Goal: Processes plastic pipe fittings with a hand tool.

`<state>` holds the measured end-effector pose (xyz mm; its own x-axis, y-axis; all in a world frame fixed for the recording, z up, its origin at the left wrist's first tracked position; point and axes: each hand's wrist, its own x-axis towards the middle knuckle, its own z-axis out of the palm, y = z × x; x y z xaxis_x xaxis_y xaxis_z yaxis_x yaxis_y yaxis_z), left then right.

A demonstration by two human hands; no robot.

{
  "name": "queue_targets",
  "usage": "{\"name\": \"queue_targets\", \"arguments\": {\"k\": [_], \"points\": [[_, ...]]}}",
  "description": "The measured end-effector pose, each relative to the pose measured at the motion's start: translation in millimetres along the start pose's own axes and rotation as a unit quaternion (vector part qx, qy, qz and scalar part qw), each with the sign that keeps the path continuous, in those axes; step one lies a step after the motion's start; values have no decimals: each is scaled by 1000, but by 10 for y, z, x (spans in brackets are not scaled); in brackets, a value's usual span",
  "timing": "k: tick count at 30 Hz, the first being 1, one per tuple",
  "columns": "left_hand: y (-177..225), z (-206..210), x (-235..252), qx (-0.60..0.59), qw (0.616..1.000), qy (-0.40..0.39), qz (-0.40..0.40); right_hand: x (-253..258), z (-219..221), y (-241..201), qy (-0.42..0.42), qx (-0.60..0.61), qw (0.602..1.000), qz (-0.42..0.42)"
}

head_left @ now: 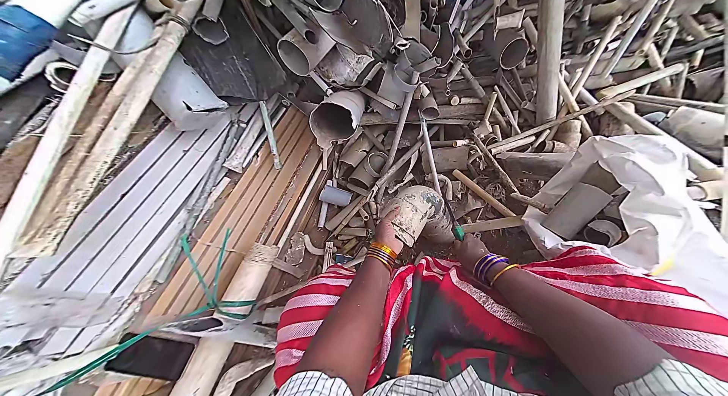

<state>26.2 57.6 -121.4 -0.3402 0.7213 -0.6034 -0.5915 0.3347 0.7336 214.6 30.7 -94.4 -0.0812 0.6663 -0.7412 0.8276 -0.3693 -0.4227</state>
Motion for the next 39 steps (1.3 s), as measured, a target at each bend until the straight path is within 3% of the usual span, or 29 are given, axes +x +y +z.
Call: {"name": "queue_targets", "arguments": {"k": [4, 7, 12, 15, 19, 24, 28, 39], "points": [[5, 35, -19, 4, 1000, 8, 9, -111, 62, -67, 24, 5, 997, -75], [-3, 57, -75, 10, 1000, 9, 8, -74, 8, -25, 2, 16, 1000, -16], [-5, 78, -70, 21, 1000, 21, 8, -165, 48, -56, 22, 5, 997, -73], [-7, 99, -95, 20, 999, 28, 10, -97, 5, -25, -1, 9, 1000, -11], [18, 126, -112, 15, 999, 33, 8, -187, 30, -68, 7, 14, 998, -69], [1, 172, -130, -15, 1000, 26, 8, -113, -11, -28, -14, 16, 1000, -14], [-2, 198, -154, -35, 999, 21, 13, -198, 21, -63, -6, 2, 997, -79], [11, 182, -158, -38, 999, 29, 15, -104, 12, -10, -3, 61, 996, -64]]}}
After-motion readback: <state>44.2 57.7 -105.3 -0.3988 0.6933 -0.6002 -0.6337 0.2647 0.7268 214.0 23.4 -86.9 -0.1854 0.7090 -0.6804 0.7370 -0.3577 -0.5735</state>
